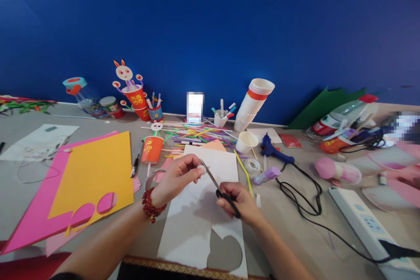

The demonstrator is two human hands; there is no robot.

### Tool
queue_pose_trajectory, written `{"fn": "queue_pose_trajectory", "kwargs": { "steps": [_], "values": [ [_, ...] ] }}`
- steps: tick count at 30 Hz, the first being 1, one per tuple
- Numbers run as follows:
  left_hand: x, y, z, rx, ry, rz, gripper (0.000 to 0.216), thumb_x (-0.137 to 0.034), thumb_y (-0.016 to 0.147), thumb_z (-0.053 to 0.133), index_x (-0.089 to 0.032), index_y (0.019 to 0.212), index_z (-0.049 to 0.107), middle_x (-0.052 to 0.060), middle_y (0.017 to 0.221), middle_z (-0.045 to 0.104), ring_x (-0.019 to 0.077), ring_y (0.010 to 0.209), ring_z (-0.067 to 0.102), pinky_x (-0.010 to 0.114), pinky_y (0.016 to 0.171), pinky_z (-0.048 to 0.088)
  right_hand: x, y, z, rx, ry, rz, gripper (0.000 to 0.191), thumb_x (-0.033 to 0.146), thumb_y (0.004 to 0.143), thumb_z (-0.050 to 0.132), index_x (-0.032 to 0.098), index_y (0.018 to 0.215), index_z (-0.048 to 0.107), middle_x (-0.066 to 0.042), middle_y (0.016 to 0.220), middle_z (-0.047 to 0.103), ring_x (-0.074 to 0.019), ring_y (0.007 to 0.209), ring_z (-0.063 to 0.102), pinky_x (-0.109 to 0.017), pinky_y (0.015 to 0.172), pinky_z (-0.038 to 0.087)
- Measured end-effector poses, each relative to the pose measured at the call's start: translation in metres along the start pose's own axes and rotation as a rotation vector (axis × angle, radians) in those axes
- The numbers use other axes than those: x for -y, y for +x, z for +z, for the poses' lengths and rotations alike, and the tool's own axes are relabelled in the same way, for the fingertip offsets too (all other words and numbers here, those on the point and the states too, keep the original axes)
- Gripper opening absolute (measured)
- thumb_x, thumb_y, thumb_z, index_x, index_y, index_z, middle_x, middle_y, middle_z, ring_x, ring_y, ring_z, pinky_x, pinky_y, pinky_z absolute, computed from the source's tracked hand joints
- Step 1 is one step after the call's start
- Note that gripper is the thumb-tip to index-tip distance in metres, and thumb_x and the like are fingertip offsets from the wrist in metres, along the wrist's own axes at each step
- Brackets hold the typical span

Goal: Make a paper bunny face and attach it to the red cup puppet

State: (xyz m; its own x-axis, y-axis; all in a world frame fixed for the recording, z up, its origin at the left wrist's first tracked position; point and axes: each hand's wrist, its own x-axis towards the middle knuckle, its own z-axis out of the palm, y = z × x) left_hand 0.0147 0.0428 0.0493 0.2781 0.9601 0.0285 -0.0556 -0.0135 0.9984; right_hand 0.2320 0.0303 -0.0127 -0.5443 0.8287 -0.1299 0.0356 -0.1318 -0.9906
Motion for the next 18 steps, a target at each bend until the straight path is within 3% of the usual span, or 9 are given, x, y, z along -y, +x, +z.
{"fn": "queue_pose_trajectory", "kwargs": {
  "steps": [18],
  "values": [
    [0.0021,0.0000,-0.0007,-0.025,-0.016,0.000,0.019,-0.032,0.084,0.064,-0.017,0.078,0.055,-0.003,0.071,0.052,0.0090,0.062,0.049,0.023,0.059,0.042,-0.0018,-0.0001,0.0001,0.002,-0.003,0.007,0.055,0.062,0.069,0.075,0.021,0.058,0.041,0.007,0.041,0.045,-0.0056,0.035,0.034,-0.018,0.036,0.023]
  ]
}}
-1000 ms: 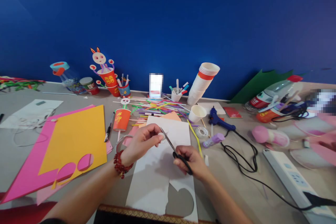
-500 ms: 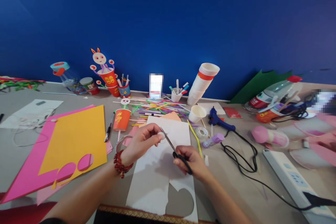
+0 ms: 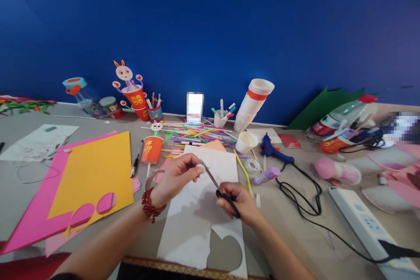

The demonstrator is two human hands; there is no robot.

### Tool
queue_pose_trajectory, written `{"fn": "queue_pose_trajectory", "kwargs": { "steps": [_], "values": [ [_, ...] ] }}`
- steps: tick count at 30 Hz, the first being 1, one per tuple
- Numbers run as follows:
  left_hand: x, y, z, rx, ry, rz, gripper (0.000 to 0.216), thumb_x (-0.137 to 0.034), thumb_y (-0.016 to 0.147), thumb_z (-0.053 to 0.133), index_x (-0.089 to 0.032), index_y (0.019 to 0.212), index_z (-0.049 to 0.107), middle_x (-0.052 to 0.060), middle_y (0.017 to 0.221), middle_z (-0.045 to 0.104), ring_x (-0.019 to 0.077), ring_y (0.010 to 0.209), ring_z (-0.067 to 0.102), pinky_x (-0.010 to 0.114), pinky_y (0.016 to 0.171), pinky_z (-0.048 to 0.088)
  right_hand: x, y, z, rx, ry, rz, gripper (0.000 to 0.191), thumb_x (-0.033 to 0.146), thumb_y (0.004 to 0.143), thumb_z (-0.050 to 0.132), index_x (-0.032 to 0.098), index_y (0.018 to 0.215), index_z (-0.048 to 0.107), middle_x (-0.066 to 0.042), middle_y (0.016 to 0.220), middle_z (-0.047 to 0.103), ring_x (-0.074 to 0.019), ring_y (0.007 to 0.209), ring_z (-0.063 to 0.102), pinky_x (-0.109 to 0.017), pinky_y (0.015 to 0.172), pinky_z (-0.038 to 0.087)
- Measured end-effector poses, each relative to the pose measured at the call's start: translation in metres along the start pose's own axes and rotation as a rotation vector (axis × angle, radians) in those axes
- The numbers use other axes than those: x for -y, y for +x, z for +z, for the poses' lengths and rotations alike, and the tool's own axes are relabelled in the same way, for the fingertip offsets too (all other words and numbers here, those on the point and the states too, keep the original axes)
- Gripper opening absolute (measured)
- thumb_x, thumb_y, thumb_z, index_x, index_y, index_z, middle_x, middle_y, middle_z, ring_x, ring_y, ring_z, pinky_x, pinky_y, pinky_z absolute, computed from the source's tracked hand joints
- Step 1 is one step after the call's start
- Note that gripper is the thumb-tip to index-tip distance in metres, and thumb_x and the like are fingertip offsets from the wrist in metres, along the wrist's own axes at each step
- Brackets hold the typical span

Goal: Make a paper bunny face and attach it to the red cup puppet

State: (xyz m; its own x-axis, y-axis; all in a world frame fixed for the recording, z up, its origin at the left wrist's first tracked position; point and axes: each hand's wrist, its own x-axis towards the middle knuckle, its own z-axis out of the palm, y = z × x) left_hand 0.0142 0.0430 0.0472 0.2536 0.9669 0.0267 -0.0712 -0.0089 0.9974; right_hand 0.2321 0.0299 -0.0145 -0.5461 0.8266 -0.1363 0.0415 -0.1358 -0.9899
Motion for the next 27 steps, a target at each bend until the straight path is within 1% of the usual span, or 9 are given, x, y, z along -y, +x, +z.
{"fn": "queue_pose_trajectory", "kwargs": {
  "steps": [9,15,20,23,27],
  "values": [
    [0.004,0.001,-0.002,0.001,-0.006,0.008,0.017,-0.031,0.085,0.063,-0.017,0.080,0.055,-0.003,0.071,0.052,0.0095,0.063,0.049,0.023,0.059,0.041,0.001,0.000,-0.001,-0.006,-0.033,0.015,0.056,0.063,0.069,0.075,0.022,0.058,0.039,0.008,0.040,0.043,-0.0055,0.034,0.034,-0.018,0.036,0.023],
    [0.006,0.001,-0.004,-0.017,-0.001,0.014,0.017,-0.031,0.086,0.063,-0.017,0.081,0.056,-0.003,0.071,0.053,0.0103,0.064,0.050,0.023,0.059,0.042,0.003,0.000,0.000,-0.019,-0.066,0.018,0.056,0.065,0.068,0.074,0.022,0.057,0.039,0.008,0.041,0.043,-0.0062,0.035,0.035,-0.019,0.036,0.023],
    [0.004,0.001,-0.005,-0.026,0.042,0.045,0.015,-0.030,0.088,0.061,-0.018,0.080,0.056,-0.003,0.070,0.053,0.0102,0.064,0.051,0.023,0.061,0.042,0.004,0.002,-0.001,-0.045,-0.041,0.021,0.056,0.063,0.068,0.075,0.022,0.058,0.039,0.008,0.042,0.044,-0.0059,0.035,0.035,-0.018,0.036,0.023],
    [0.001,0.004,-0.009,-0.036,0.077,0.054,0.016,-0.031,0.089,0.060,-0.018,0.082,0.057,-0.003,0.070,0.053,0.0102,0.065,0.050,0.022,0.061,0.042,0.008,0.004,-0.002,-0.072,0.015,0.022,0.057,0.066,0.067,0.074,0.022,0.060,0.039,0.007,0.045,0.048,-0.0068,0.037,0.040,-0.019,0.038,0.026],
    [-0.001,0.008,-0.015,-0.037,0.209,0.047,0.019,-0.036,0.090,0.059,-0.018,0.084,0.057,-0.003,0.071,0.054,0.0108,0.064,0.051,0.023,0.061,0.043,0.013,0.004,-0.003,-0.128,0.065,-0.051,0.057,0.068,0.066,0.073,0.021,0.062,0.042,0.004,0.049,0.052,-0.0087,0.041,0.045,-0.021,0.043,0.033]
  ]
}}
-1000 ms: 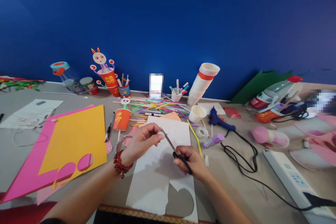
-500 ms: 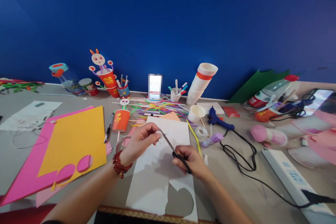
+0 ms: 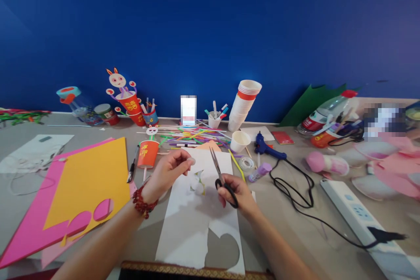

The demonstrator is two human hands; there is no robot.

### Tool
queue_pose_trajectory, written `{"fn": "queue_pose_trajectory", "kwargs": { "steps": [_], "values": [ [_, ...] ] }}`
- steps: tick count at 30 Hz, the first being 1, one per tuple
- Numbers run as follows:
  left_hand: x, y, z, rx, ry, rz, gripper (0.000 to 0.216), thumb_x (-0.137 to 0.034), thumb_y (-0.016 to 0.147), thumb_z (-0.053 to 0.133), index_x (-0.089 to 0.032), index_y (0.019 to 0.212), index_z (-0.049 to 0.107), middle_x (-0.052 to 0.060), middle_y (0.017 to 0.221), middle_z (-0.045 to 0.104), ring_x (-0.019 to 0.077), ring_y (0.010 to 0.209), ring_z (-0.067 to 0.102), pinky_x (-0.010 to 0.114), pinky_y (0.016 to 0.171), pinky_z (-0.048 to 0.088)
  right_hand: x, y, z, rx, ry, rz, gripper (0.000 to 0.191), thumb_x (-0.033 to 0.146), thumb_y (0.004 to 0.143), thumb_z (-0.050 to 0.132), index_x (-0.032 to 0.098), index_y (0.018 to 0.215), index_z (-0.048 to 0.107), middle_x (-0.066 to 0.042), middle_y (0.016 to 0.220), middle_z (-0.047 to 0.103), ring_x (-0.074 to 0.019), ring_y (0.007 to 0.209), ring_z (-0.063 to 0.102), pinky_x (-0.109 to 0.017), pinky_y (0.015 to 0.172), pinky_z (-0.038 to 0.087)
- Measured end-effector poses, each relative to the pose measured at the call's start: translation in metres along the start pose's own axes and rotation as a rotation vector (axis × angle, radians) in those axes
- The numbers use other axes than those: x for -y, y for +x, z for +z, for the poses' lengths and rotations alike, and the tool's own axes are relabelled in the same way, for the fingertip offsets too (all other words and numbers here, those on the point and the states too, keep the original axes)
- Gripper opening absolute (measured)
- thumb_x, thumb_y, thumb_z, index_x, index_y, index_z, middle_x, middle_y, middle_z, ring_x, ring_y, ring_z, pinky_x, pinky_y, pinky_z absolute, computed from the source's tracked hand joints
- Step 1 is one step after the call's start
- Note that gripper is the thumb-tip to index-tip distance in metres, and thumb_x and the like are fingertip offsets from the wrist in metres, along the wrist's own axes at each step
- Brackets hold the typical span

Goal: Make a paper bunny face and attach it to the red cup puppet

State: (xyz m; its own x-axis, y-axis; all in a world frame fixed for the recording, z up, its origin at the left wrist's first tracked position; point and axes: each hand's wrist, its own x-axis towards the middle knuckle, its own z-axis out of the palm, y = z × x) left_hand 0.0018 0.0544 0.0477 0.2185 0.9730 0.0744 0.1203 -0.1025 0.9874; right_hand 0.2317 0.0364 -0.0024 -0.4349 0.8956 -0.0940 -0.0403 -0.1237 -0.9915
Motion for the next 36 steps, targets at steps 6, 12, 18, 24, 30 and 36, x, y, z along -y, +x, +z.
{"fn": "queue_pose_trajectory", "kwargs": {
  "steps": [6,12,18,24,30,36],
  "values": [
    [0.009,-0.005,-0.001,0.221,0.328,-0.050,0.016,-0.035,0.089,0.056,-0.019,0.087,0.058,-0.002,0.071,0.058,0.0127,0.063,0.054,0.023,0.057,0.043,0.004,-0.002,0.002,-0.090,-0.044,-0.063,0.052,0.067,0.071,0.070,0.021,0.063,0.047,0.002,0.052,0.056,-0.0116,0.048,0.049,-0.023,0.047,0.036],
    [0.016,0.003,0.000,0.177,0.454,0.019,0.017,-0.034,0.093,0.050,-0.020,0.087,0.057,-0.001,0.074,0.060,0.0143,0.067,0.056,0.024,0.060,0.043,0.005,0.000,0.003,-0.172,-0.038,-0.065,0.050,0.064,0.073,0.070,0.020,0.063,0.049,0.003,0.052,0.055,-0.0111,0.050,0.047,-0.023,0.050,0.035],
    [0.018,0.026,0.027,0.293,0.879,0.212,0.019,-0.028,0.093,0.051,-0.019,0.082,0.063,0.003,0.086,0.064,0.0173,0.079,0.059,0.029,0.070,0.043,0.007,0.001,0.003,-0.196,-0.041,-0.099,0.048,0.062,0.074,0.070,0.021,0.063,0.047,0.003,0.052,0.054,-0.0117,0.051,0.048,-0.024,0.051,0.036],
    [0.036,0.036,0.045,0.375,1.029,0.261,0.016,-0.022,0.088,0.055,-0.018,0.081,0.070,0.009,0.086,0.063,0.0266,0.088,0.058,0.038,0.076,0.041,0.008,0.002,0.001,-0.223,-0.054,-0.120,0.045,0.054,0.073,0.074,0.021,0.062,0.045,0.005,0.051,0.051,-0.0110,0.048,0.048,-0.023,0.050,0.036],
    [0.026,0.026,0.018,0.377,1.088,0.314,0.029,-0.012,0.088,0.048,-0.020,0.110,0.065,0.010,0.107,0.061,0.0258,0.100,0.054,0.040,0.087,0.042,0.006,0.002,0.002,-0.235,-0.037,-0.134,0.043,0.053,0.074,0.074,0.021,0.064,0.047,0.005,0.051,0.053,-0.0104,0.048,0.049,-0.022,0.048,0.037],
    [0.032,0.021,0.003,0.391,1.095,0.319,0.030,-0.020,0.084,0.057,-0.020,0.114,0.061,0.010,0.114,0.059,0.0285,0.105,0.051,0.044,0.093,0.040,0.000,0.006,0.003,-0.200,-0.035,-0.126,0.045,0.052,0.071,0.078,0.020,0.063,0.046,0.005,0.049,0.054,-0.0095,0.045,0.047,-0.021,0.045,0.034]
  ]
}}
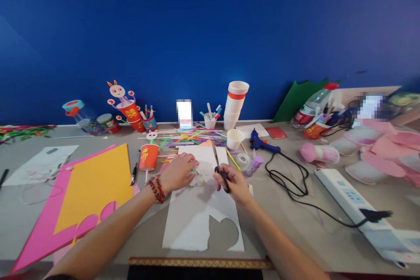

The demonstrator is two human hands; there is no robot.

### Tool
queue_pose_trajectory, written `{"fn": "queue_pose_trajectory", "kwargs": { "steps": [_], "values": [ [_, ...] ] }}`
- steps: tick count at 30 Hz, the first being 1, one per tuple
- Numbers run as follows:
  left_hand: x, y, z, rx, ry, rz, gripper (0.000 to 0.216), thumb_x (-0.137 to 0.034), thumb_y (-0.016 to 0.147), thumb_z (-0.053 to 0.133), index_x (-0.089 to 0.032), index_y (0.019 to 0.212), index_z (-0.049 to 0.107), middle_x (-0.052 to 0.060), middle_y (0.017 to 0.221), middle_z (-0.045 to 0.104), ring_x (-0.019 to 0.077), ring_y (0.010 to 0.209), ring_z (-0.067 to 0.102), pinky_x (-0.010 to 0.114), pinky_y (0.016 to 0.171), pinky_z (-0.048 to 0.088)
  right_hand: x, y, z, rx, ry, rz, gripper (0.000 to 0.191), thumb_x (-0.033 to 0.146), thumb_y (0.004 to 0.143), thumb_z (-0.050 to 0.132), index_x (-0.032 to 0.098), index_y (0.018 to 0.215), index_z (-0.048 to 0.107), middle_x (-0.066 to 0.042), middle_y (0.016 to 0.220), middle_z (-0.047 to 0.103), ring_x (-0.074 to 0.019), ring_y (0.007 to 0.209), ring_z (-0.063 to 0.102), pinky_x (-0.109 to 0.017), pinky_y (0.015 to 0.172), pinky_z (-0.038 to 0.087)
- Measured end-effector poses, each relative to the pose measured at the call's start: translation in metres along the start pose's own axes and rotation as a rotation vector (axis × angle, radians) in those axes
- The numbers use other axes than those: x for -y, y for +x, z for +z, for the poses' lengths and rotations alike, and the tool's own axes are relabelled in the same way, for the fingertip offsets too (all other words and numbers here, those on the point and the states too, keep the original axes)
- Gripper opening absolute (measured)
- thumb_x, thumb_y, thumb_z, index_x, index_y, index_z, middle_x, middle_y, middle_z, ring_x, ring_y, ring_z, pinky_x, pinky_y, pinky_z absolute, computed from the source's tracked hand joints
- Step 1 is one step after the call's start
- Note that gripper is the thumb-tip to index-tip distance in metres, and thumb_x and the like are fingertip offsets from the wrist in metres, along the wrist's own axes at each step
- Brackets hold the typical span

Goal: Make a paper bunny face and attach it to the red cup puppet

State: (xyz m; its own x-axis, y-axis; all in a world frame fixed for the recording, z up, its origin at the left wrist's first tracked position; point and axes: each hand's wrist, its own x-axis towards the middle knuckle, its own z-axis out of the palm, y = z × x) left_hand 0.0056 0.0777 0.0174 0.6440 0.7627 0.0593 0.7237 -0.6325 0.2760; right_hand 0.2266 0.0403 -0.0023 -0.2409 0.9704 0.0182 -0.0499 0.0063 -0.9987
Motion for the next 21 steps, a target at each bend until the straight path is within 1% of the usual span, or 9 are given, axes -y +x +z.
{"fn": "queue_pose_trajectory", "kwargs": {
  "steps": [2,4,7,9,13,16,18,21],
  "values": [
    [0.004,0.002,0.007,-0.009,-0.023,-0.017,0.027,-0.020,0.085,0.057,-0.019,0.112,0.060,0.010,0.110,0.061,0.0273,0.102,0.052,0.043,0.091,0.041,-0.004,0.002,0.000,-0.007,-0.003,-0.001,0.046,0.054,0.072,0.076,0.021,0.063,0.045,0.005,0.048,0.054,-0.0095,0.045,0.046,-0.021,0.045,0.033],
    [0.006,0.005,0.013,-0.024,-0.054,-0.032,0.022,-0.016,0.085,0.055,-0.018,0.106,0.062,0.010,0.104,0.063,0.0265,0.099,0.053,0.041,0.088,0.042,-0.007,0.003,0.000,-0.016,-0.008,-0.003,0.047,0.056,0.074,0.075,0.021,0.063,0.045,0.005,0.048,0.054,-0.0096,0.045,0.046,-0.022,0.046,0.032],
    [0.006,0.007,0.014,-0.043,-0.121,-0.038,0.017,-0.013,0.087,0.052,-0.018,0.097,0.064,0.008,0.095,0.065,0.0248,0.094,0.057,0.039,0.085,0.044,-0.009,0.004,-0.001,-0.021,-0.017,-0.005,0.047,0.056,0.075,0.073,0.021,0.063,0.045,0.004,0.047,0.054,-0.0100,0.046,0.045,-0.023,0.047,0.031],
    [0.005,0.004,0.010,-0.055,-0.182,-0.036,0.016,-0.014,0.088,0.051,-0.019,0.096,0.065,0.006,0.093,0.067,0.0225,0.091,0.059,0.036,0.084,0.045,-0.009,0.004,-0.001,-0.021,-0.023,-0.008,0.047,0.057,0.075,0.073,0.021,0.063,0.045,0.004,0.048,0.054,-0.0102,0.046,0.045,-0.023,0.047,0.031],
    [0.005,-0.009,-0.007,-0.081,-0.302,-0.037,0.019,-0.018,0.091,0.049,-0.020,0.101,0.065,0.005,0.098,0.070,0.0179,0.087,0.063,0.030,0.080,0.049,-0.008,0.004,-0.002,-0.025,-0.035,-0.011,0.046,0.058,0.076,0.071,0.020,0.064,0.048,0.003,0.050,0.056,-0.0099,0.048,0.045,-0.023,0.048,0.032],
    [0.007,-0.021,-0.020,-0.115,-0.381,-0.053,0.019,-0.021,0.093,0.049,-0.019,0.098,0.067,0.005,0.096,0.072,0.0174,0.087,0.064,0.028,0.077,0.049,-0.009,0.004,-0.001,-0.023,-0.049,0.005,0.046,0.060,0.078,0.066,0.020,0.067,0.049,0.002,0.053,0.059,-0.0087,0.046,0.042,-0.021,0.045,0.031],
    [0.009,-0.029,-0.026,-0.154,-0.447,-0.072,0.018,-0.022,0.093,0.050,-0.019,0.097,0.068,0.005,0.095,0.072,0.0178,0.088,0.065,0.028,0.078,0.050,-0.011,0.004,0.001,-0.005,-0.065,0.025,0.044,0.060,0.078,0.066,0.019,0.071,0.051,0.000,0.057,0.064,-0.0083,0.043,0.042,-0.021,0.042,0.031],
    [0.010,-0.043,-0.031,-0.189,-0.495,-0.092,0.018,-0.023,0.093,0.051,-0.020,0.098,0.068,0.004,0.097,0.072,0.0182,0.092,0.065,0.029,0.082,0.050,-0.015,0.005,0.004,0.019,-0.111,0.039,0.039,0.054,0.073,0.074,0.019,0.081,0.056,-0.003,0.071,0.070,-0.0107,0.049,0.052,-0.021,0.045,0.037]
  ]
}}
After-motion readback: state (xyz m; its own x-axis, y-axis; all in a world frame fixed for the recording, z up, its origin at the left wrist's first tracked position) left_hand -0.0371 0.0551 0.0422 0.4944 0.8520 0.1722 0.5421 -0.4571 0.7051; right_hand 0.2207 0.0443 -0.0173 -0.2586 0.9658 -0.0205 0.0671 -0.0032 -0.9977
